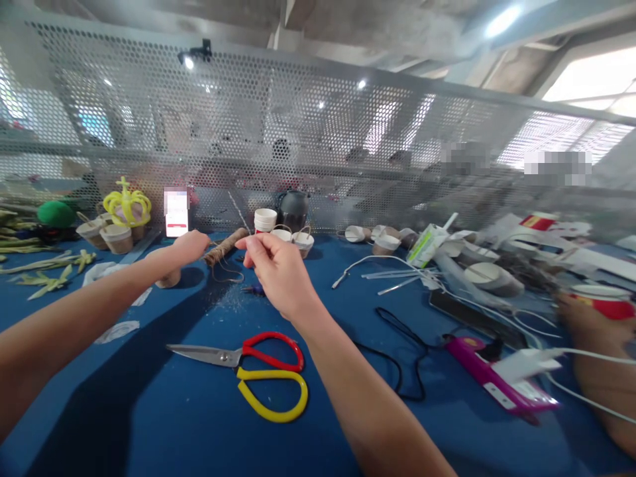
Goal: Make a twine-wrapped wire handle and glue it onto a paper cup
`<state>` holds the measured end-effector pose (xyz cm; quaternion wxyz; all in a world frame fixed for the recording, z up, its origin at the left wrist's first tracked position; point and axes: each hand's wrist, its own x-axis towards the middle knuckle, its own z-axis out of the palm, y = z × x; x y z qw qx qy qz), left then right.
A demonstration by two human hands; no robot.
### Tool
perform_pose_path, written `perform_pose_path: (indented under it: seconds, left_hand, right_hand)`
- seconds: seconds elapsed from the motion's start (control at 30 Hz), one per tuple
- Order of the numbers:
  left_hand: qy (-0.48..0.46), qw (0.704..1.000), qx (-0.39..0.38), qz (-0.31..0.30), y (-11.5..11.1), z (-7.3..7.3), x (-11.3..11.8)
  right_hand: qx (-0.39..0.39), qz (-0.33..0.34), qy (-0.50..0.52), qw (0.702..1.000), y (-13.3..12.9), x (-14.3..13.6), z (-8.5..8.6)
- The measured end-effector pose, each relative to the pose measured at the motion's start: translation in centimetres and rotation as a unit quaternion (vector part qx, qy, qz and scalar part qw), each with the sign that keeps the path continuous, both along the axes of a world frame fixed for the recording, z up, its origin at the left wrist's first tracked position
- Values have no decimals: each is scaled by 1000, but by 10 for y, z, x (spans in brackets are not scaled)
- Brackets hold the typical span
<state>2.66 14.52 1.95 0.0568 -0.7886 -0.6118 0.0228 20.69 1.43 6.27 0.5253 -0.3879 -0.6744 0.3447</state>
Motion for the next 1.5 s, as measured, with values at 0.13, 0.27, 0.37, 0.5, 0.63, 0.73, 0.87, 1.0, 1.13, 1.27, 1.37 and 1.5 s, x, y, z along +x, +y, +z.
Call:
perform_pose_path:
  seconds: [0.13, 0.27, 0.37, 0.5, 0.63, 0.73, 0.87, 1.0, 1.13, 1.27, 1.37, 1.5]
  left_hand:
    - [-7, 998, 49, -27, -20, 26, -3]
    - [-22, 991, 97, -84, -58, 55, -12]
    - [-98, 967, 156, -175, -103, 71, -22]
    - [-228, 938, 173, -197, -160, 75, -35]
    - [-314, 900, 163, -256, -186, 65, -41]
    - [-359, 878, 185, -257, -186, 54, -42]
    - [-436, 849, 155, -254, -183, 36, -37]
    - [-576, 774, 48, -259, -182, 18, -28]
    - [-691, 694, -87, -183, -174, 4, -20]
    - [-726, 665, -168, -56, -159, -10, -14]
    - [-735, 641, -222, -7, -154, -20, -10]
    - [-741, 607, -286, -19, -156, -30, -8]
  right_hand:
    - [-3, 3, 7, 1000, -2, -1, 1]
    - [-22, 18, 24, 999, -2, -2, 1]
    - [-31, 14, 33, 999, -3, -5, 0]
    - [-81, 45, 21, 996, -14, -18, -3]
    - [-125, 145, -49, 980, -35, -40, -10]
    - [-151, 175, -90, 969, -43, -52, -18]
    - [-189, 167, -66, 965, -41, -60, -33]
    - [-244, 162, 58, 954, -36, -62, -51]
    - [-266, 92, 150, 948, -37, -59, -60]
    - [-258, 81, 112, 956, -40, -56, -62]
    - [-254, 99, 93, 958, -43, -56, -67]
    - [-270, 128, 66, 952, -48, -59, -78]
